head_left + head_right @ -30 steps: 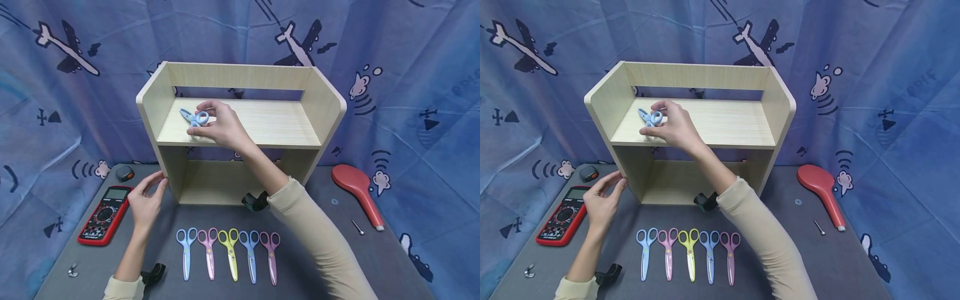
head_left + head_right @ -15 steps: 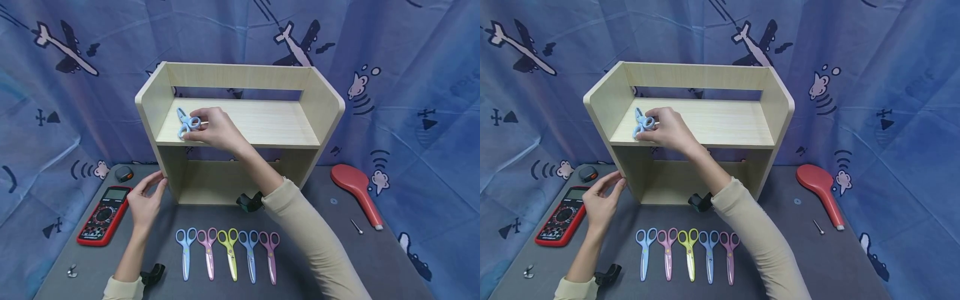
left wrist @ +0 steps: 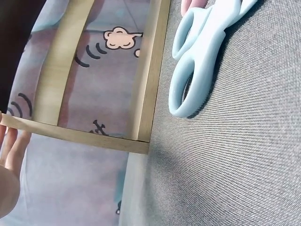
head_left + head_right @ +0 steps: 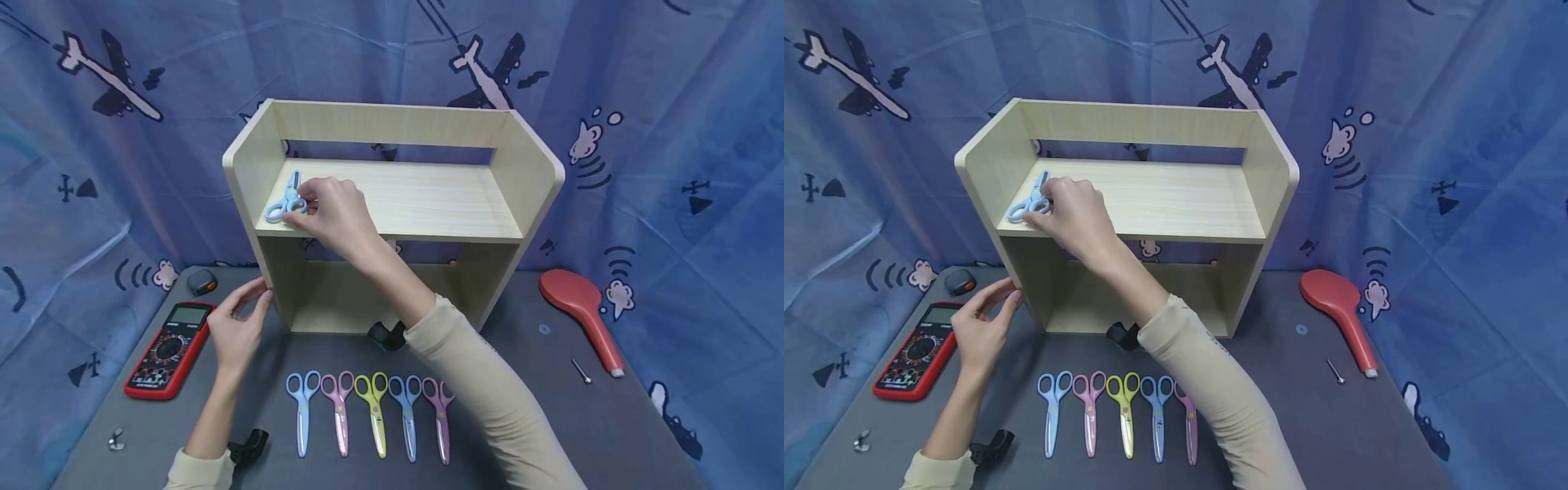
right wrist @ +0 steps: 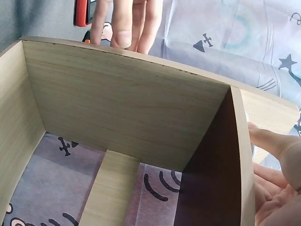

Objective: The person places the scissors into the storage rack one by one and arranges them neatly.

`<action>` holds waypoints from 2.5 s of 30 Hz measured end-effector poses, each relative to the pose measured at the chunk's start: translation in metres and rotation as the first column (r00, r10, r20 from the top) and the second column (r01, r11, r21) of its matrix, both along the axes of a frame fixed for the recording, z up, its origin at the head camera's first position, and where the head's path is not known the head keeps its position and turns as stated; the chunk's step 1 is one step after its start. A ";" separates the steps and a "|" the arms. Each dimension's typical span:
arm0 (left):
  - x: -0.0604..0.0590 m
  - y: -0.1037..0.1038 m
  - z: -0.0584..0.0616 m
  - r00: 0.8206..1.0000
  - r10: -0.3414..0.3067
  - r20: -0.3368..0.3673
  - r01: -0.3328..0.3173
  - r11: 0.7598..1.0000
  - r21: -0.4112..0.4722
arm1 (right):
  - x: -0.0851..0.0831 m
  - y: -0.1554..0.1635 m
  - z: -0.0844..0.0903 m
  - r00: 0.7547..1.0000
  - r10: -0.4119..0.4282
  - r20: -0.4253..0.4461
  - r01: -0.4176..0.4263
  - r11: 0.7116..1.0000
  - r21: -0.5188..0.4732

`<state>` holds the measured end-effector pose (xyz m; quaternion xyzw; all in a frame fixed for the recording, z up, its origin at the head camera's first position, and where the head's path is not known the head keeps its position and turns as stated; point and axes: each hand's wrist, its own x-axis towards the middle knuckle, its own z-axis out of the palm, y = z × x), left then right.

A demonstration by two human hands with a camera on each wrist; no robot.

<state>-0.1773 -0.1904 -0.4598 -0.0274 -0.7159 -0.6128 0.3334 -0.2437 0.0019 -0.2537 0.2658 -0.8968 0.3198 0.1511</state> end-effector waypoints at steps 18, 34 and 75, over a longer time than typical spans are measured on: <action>0.002 0.000 0.002 1.000 0.008 0.024 -0.007 1.000 -0.013 | 0.002 0.002 -0.008 0.997 0.075 0.010 -0.074 0.995 -0.064; 0.003 0.001 0.001 1.000 0.003 0.009 -0.003 1.000 -0.012 | 0.015 0.020 -0.009 0.982 0.178 0.067 -0.151 0.943 -0.295; 0.002 0.000 0.002 1.000 0.000 0.025 0.000 1.000 -0.018 | 0.098 0.219 -0.173 0.707 0.440 0.553 -0.377 0.897 -0.232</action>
